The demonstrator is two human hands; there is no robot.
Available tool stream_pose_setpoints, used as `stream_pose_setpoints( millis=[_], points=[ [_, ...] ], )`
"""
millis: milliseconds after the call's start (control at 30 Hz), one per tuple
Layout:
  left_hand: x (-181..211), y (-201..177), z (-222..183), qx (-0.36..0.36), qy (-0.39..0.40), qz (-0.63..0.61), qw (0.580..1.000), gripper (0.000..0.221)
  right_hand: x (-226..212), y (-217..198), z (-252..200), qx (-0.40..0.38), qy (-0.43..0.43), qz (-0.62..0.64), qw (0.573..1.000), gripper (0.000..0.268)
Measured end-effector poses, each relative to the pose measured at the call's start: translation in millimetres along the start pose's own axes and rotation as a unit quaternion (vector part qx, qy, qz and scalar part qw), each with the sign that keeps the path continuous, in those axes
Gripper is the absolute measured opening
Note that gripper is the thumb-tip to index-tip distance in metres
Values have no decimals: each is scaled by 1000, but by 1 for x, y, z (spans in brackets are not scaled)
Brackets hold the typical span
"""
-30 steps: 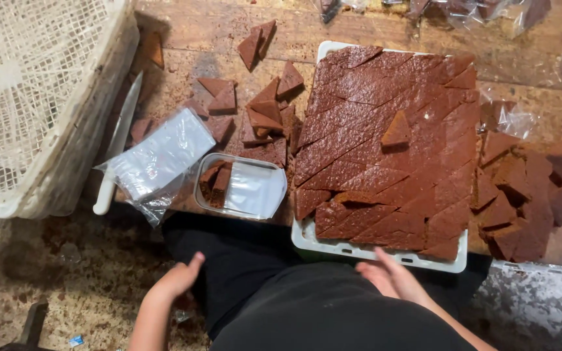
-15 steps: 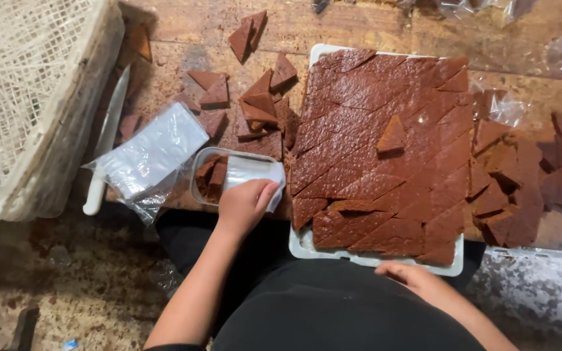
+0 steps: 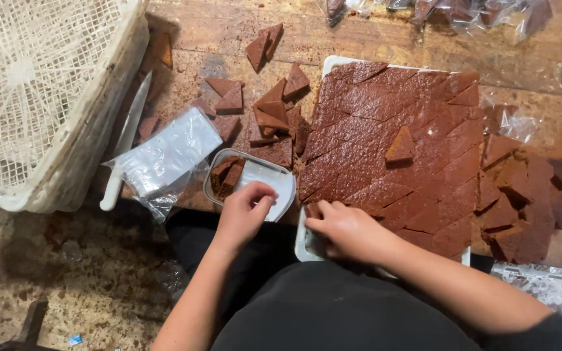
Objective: Arranging and sorting pieces of brown food product onto a plastic tray and into a container
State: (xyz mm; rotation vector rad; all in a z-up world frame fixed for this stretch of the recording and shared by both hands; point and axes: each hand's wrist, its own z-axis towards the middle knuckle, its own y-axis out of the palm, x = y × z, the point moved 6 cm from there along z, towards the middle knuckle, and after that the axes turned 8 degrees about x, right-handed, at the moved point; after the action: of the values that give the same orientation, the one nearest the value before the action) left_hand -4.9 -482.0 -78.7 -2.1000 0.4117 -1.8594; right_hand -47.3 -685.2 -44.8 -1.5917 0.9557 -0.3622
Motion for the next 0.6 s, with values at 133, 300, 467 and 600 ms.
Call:
stream_pose_setpoints(
  millis=[133,300,467,600],
  points=[
    [-15,-4,-4,65,-37,-62,995,14,39,-9,-28,102,139,244,954,58],
    [9,-1,-8,87,54,-49,994,25,108,44,-51,240,240,443,830,40],
    [10,5,-9,81,40,-32,995,22,76,10,-46,231,218,395,862,34],
    [23,7,-11,99,160,19,982,22,68,-13,-43,349,200,304,863,27]
  ],
)
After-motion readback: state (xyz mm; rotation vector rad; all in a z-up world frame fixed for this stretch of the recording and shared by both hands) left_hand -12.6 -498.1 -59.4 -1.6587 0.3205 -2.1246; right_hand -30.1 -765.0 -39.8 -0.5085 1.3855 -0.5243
